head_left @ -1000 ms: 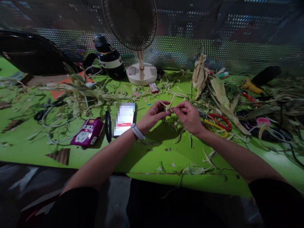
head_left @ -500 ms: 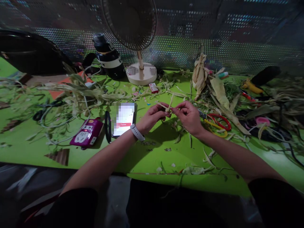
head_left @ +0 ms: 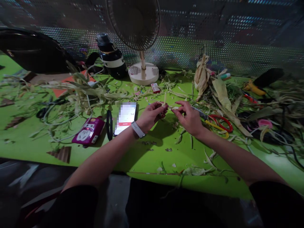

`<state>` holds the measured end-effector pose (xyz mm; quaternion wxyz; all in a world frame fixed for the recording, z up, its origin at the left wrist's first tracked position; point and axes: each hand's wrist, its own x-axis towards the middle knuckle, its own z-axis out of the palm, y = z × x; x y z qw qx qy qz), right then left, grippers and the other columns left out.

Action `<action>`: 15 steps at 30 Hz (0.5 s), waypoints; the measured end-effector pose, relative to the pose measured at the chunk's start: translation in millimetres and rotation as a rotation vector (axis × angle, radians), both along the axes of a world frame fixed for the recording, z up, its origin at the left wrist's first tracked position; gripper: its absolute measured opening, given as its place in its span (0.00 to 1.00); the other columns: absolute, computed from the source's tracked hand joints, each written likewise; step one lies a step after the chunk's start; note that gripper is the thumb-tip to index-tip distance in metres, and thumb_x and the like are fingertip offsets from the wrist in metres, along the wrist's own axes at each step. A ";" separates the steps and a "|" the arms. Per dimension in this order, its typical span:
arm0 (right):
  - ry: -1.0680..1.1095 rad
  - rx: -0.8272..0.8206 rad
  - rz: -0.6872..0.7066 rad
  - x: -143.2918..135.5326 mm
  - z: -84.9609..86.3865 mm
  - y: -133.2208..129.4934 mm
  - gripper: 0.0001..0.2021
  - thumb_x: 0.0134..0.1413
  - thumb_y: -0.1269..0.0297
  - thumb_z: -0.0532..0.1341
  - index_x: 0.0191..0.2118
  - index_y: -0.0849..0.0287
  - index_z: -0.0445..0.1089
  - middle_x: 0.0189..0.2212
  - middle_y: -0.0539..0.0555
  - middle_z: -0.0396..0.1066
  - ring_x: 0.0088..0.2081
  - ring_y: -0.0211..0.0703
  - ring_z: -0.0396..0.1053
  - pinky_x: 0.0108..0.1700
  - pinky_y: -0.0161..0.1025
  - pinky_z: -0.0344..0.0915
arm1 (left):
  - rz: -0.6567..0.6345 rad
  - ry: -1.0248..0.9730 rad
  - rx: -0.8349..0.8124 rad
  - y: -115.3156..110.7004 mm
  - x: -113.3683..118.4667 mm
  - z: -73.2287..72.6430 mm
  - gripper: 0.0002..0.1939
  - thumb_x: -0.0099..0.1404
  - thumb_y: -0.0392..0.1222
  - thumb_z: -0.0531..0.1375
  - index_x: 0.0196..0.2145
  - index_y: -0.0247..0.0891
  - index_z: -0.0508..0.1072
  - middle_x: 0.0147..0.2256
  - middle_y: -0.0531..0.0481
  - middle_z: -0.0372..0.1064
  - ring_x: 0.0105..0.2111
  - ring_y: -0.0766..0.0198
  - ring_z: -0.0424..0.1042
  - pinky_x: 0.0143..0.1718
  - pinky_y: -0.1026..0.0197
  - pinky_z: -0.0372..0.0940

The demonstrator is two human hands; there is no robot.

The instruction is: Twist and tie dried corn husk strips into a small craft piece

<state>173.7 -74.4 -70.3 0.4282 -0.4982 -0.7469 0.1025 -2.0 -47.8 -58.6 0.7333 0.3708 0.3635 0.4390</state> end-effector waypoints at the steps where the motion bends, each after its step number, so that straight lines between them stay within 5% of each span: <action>1: -0.033 0.026 -0.008 0.5 -1.1 0.5 0.17 0.58 0.50 0.58 0.44 0.58 0.67 0.28 0.53 0.74 0.28 0.41 0.70 0.30 0.36 0.62 | -0.002 -0.008 -0.003 0.3 0.1 -0.4 0.13 0.50 0.37 0.69 0.31 0.33 0.70 0.26 0.55 0.67 0.25 0.76 0.65 0.27 0.70 0.61; 15: -0.022 0.012 -0.035 2.0 0.8 0.5 0.15 0.60 0.52 0.56 0.39 0.59 0.70 0.27 0.53 0.75 0.26 0.40 0.70 0.28 0.36 0.62 | 0.009 -0.075 -0.070 0.6 1.2 -1.9 0.12 0.51 0.34 0.68 0.32 0.34 0.69 0.27 0.55 0.68 0.25 0.76 0.66 0.28 0.69 0.63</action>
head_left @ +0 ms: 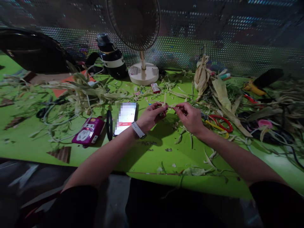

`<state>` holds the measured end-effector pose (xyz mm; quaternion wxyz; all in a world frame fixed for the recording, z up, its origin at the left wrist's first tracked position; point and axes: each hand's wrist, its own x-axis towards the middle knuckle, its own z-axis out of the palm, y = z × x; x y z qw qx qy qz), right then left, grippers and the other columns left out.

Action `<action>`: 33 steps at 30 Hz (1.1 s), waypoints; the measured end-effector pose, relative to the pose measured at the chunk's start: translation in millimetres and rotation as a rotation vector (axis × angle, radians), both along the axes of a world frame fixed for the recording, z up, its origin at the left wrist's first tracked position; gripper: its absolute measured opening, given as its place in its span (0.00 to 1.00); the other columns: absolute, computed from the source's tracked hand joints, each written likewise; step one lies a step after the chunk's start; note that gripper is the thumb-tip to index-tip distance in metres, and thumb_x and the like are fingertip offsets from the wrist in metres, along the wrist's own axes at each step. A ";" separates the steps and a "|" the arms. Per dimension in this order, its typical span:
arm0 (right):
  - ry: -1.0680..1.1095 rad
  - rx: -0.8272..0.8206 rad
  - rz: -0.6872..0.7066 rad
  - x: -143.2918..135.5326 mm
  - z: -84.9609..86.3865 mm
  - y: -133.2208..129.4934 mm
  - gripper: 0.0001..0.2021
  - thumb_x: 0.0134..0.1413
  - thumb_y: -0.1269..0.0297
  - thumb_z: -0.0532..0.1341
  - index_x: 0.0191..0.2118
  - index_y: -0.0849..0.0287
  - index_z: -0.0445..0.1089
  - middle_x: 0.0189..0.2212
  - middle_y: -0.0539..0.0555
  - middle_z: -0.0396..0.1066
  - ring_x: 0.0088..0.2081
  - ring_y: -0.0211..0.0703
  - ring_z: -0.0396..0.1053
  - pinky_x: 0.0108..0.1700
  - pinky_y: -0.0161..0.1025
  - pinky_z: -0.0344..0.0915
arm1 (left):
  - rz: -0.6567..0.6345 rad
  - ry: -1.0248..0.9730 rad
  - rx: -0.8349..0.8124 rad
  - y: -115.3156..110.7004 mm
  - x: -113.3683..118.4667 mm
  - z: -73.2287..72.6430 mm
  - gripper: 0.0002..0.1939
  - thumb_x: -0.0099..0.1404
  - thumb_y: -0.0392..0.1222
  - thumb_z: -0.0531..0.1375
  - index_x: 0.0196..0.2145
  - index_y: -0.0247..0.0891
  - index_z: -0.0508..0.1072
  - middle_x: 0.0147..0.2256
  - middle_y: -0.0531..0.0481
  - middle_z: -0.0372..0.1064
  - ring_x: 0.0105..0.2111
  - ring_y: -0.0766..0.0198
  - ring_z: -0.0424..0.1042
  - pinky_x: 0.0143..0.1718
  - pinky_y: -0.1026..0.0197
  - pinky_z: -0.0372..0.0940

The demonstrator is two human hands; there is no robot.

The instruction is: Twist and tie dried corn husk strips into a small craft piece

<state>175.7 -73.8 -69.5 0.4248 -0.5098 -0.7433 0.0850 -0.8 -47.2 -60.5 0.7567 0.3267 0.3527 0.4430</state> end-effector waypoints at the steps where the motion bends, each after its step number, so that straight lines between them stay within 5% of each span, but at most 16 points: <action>1: -0.013 0.005 0.010 -0.3 -0.3 -0.2 0.14 0.60 0.53 0.55 0.38 0.59 0.70 0.26 0.53 0.74 0.25 0.39 0.70 0.28 0.35 0.62 | 0.009 -0.002 -0.004 0.2 0.0 -0.2 0.12 0.51 0.34 0.68 0.32 0.34 0.69 0.27 0.55 0.68 0.25 0.76 0.66 0.28 0.69 0.63; 9: -0.398 0.278 0.086 5.4 -4.0 3.7 0.08 0.61 0.68 0.55 0.40 0.57 0.72 0.35 0.57 0.74 0.38 0.46 0.68 0.40 0.43 0.62 | 0.012 0.122 0.041 -0.1 0.8 -4.1 0.12 0.51 0.34 0.68 0.31 0.34 0.68 0.28 0.55 0.68 0.25 0.74 0.67 0.27 0.69 0.62; 15: -0.501 0.350 0.180 9.7 3.0 7.4 0.07 0.61 0.68 0.53 0.41 0.55 0.68 0.48 0.57 0.70 0.51 0.48 0.63 0.50 0.47 0.58 | -0.177 0.297 0.155 -2.5 -2.6 0.5 0.10 0.52 0.33 0.66 0.32 0.35 0.69 0.29 0.53 0.68 0.26 0.71 0.68 0.24 0.68 0.58; 26: -0.438 0.215 0.179 5.1 1.5 5.9 0.08 0.63 0.65 0.50 0.36 0.58 0.64 0.31 0.57 0.68 0.32 0.46 0.62 0.36 0.43 0.58 | -0.450 0.443 0.461 -2.1 -11.3 12.5 0.06 0.58 0.39 0.60 0.33 0.34 0.69 0.28 0.54 0.65 0.27 0.72 0.63 0.29 0.67 0.60; 30: -0.334 0.127 0.185 2.7 0.4 4.2 0.07 0.64 0.64 0.50 0.36 0.58 0.63 0.30 0.55 0.68 0.32 0.44 0.63 0.34 0.40 0.58 | -0.430 0.463 0.534 0.3 -11.1 6.5 0.07 0.58 0.40 0.60 0.33 0.35 0.69 0.31 0.52 0.66 0.31 0.69 0.66 0.35 0.63 0.63; 33: -0.219 0.107 0.182 2.4 -1.2 4.9 0.06 0.64 0.65 0.50 0.37 0.57 0.62 0.31 0.54 0.67 0.32 0.42 0.64 0.33 0.38 0.59 | -0.237 0.567 0.646 1.2 -8.8 -1.0 0.13 0.57 0.43 0.62 0.39 0.37 0.69 0.40 0.48 0.68 0.41 0.63 0.67 0.45 0.58 0.63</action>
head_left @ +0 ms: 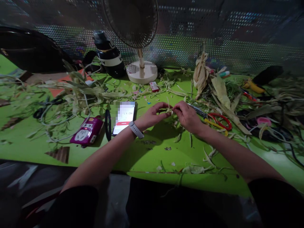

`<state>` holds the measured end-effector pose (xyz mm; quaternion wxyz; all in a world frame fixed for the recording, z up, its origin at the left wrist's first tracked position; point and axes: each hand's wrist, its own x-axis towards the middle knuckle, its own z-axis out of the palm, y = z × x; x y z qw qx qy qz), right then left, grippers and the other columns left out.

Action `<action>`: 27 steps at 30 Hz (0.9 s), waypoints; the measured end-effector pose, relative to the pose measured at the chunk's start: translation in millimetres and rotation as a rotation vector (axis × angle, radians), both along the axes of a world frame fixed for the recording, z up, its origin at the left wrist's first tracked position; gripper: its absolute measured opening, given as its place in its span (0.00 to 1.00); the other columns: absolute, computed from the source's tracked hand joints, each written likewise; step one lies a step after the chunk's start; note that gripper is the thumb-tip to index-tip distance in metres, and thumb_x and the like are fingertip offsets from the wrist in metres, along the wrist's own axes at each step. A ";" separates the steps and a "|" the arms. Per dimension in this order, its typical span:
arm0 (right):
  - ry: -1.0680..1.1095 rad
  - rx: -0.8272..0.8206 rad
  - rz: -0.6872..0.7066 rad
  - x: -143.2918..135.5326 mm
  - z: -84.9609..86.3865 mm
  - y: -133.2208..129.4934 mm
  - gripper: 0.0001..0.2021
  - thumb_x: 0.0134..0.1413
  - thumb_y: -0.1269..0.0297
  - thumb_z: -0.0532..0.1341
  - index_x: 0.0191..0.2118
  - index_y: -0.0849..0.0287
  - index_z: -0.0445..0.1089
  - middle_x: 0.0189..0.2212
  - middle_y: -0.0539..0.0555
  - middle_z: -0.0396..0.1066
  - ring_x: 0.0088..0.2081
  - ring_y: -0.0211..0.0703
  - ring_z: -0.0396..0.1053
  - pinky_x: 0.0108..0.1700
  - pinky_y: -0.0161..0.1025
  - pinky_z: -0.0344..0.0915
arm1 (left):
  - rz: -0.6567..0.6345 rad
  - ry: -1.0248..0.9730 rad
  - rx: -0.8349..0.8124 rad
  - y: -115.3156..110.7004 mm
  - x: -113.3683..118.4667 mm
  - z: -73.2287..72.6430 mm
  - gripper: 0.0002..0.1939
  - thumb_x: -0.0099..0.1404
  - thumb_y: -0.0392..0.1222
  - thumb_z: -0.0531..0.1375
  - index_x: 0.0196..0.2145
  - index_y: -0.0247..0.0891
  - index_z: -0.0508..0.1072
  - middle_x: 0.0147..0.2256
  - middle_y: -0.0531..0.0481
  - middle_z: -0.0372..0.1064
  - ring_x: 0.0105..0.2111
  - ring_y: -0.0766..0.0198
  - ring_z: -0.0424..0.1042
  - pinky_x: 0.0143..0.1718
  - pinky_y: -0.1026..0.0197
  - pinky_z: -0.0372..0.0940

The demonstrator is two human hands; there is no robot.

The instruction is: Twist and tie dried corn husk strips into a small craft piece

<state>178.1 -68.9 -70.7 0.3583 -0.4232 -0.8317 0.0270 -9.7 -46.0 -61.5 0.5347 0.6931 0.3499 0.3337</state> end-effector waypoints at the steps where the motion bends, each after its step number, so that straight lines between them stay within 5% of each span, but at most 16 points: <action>1: 0.027 0.017 0.002 0.3 -0.5 0.6 0.06 0.64 0.65 0.51 0.37 0.57 0.62 0.31 0.54 0.67 0.32 0.42 0.64 0.33 0.38 0.60 | 0.100 0.027 0.075 -0.2 1.0 -1.8 0.16 0.55 0.43 0.64 0.41 0.38 0.68 0.43 0.46 0.67 0.44 0.62 0.66 0.46 0.57 0.62; 4: 0.058 0.104 0.010 1.8 -1.7 3.1 0.05 0.64 0.66 0.51 0.36 0.57 0.62 0.30 0.54 0.66 0.32 0.43 0.64 0.34 0.39 0.61 | 0.363 0.115 0.270 -2.1 3.8 -3.2 0.20 0.50 0.46 0.68 0.38 0.37 0.68 0.39 0.47 0.67 0.40 0.63 0.65 0.43 0.58 0.63; 6: 0.057 0.145 -0.006 2.9 -2.0 4.5 0.05 0.64 0.66 0.51 0.36 0.57 0.62 0.30 0.54 0.67 0.33 0.43 0.64 0.35 0.40 0.62 | 0.422 0.108 0.325 -4.2 5.3 -1.2 0.17 0.50 0.46 0.68 0.32 0.36 0.68 0.32 0.49 0.66 0.33 0.66 0.64 0.36 0.62 0.62; 13: 0.028 0.185 -0.032 3.1 -1.4 4.1 0.06 0.64 0.64 0.51 0.37 0.56 0.63 0.30 0.55 0.67 0.34 0.45 0.65 0.36 0.41 0.64 | 0.175 -0.029 0.063 -10.2 9.1 -1.6 0.10 0.59 0.45 0.60 0.30 0.33 0.71 0.28 0.49 0.70 0.27 0.69 0.65 0.28 0.65 0.60; 22: 0.064 0.090 -0.070 -0.4 -4.9 0.5 0.07 0.64 0.61 0.50 0.37 0.56 0.62 0.31 0.55 0.69 0.33 0.43 0.68 0.36 0.39 0.63 | 0.212 -0.150 -0.049 -11.4 10.7 -1.1 0.05 0.53 0.35 0.57 0.23 0.34 0.72 0.22 0.53 0.69 0.24 0.71 0.66 0.28 0.66 0.61; 27: 0.183 -0.103 -0.062 -3.8 -0.2 -4.6 0.07 0.63 0.61 0.51 0.36 0.56 0.61 0.29 0.53 0.69 0.29 0.42 0.67 0.31 0.38 0.60 | 0.208 -0.165 -0.084 -13.3 11.1 -0.2 0.04 0.52 0.36 0.57 0.22 0.34 0.72 0.21 0.53 0.69 0.22 0.70 0.65 0.27 0.66 0.60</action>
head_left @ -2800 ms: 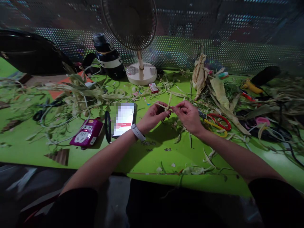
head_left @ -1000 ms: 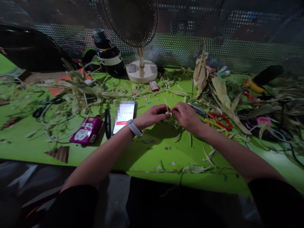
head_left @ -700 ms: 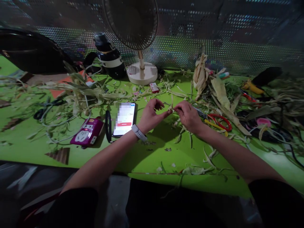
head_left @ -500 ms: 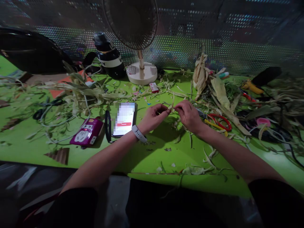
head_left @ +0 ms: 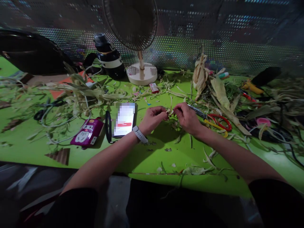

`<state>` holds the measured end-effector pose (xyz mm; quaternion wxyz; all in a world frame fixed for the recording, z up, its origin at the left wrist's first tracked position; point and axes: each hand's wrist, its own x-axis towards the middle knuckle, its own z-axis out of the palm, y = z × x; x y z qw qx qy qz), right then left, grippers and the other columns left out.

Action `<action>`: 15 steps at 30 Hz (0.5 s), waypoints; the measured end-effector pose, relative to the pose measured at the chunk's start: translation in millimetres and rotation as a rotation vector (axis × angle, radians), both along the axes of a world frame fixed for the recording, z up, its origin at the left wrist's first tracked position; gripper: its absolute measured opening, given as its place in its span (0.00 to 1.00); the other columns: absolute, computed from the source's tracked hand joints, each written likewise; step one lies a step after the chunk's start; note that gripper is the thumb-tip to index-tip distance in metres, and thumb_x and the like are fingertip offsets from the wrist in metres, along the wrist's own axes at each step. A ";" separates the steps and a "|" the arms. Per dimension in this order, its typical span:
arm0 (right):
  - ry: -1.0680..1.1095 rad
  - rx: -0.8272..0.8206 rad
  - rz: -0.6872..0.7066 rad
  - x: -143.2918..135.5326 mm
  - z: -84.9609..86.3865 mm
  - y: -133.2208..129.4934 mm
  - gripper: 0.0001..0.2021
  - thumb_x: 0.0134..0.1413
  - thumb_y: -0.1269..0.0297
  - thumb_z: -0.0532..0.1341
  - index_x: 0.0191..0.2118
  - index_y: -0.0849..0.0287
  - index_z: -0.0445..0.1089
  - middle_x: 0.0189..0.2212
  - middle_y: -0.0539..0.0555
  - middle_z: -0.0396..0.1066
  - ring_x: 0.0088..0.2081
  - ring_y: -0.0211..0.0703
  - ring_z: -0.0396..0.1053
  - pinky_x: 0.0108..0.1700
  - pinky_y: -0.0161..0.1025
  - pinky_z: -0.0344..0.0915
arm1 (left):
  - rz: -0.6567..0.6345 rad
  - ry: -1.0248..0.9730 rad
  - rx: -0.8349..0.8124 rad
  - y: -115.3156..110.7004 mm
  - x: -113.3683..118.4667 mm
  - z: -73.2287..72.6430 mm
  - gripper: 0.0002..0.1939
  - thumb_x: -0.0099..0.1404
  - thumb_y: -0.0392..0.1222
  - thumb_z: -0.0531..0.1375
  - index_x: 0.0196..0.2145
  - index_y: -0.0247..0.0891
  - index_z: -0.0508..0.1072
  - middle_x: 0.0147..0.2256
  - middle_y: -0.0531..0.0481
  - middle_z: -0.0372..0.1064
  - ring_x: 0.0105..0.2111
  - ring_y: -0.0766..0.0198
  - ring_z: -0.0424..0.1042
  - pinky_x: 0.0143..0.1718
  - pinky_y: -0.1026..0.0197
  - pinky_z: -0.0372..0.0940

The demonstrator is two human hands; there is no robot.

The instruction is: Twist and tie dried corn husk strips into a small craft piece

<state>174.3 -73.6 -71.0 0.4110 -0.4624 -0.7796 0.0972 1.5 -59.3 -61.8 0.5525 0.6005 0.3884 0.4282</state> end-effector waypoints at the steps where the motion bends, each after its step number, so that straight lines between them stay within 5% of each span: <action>1: 0.036 -0.058 0.001 -0.9 1.6 -1.2 0.06 0.62 0.61 0.51 0.36 0.56 0.60 0.28 0.52 0.68 0.28 0.41 0.66 0.30 0.37 0.59 | -0.002 0.011 0.015 -0.1 -0.4 -0.2 0.04 0.52 0.36 0.58 0.22 0.34 0.72 0.21 0.53 0.68 0.22 0.70 0.65 0.27 0.65 0.60; 9: 0.456 -0.486 0.078 -7.7 2.7 -0.5 0.08 0.59 0.58 0.54 0.34 0.56 0.58 0.24 0.46 0.61 0.24 0.34 0.59 0.26 0.34 0.56 | 0.049 0.103 0.279 -0.3 -3.5 -2.9 0.04 0.53 0.36 0.59 0.22 0.34 0.71 0.22 0.53 0.66 0.24 0.70 0.64 0.26 0.66 0.58; 12: 0.542 -0.560 0.090 -9.1 1.6 1.5 0.11 0.57 0.54 0.56 0.34 0.56 0.58 0.22 0.45 0.59 0.23 0.34 0.58 0.25 0.33 0.55 | 0.071 0.014 0.216 -0.2 -2.6 -5.1 0.05 0.55 0.39 0.60 0.29 0.35 0.70 0.25 0.53 0.68 0.24 0.70 0.67 0.25 0.67 0.60; 15: 0.580 -0.556 0.084 -9.6 0.9 2.3 0.13 0.56 0.52 0.57 0.34 0.56 0.58 0.22 0.45 0.59 0.23 0.33 0.59 0.25 0.33 0.56 | 0.028 -0.099 0.052 -0.8 -1.3 -6.3 0.17 0.59 0.46 0.60 0.45 0.39 0.67 0.28 0.53 0.71 0.23 0.69 0.71 0.23 0.67 0.62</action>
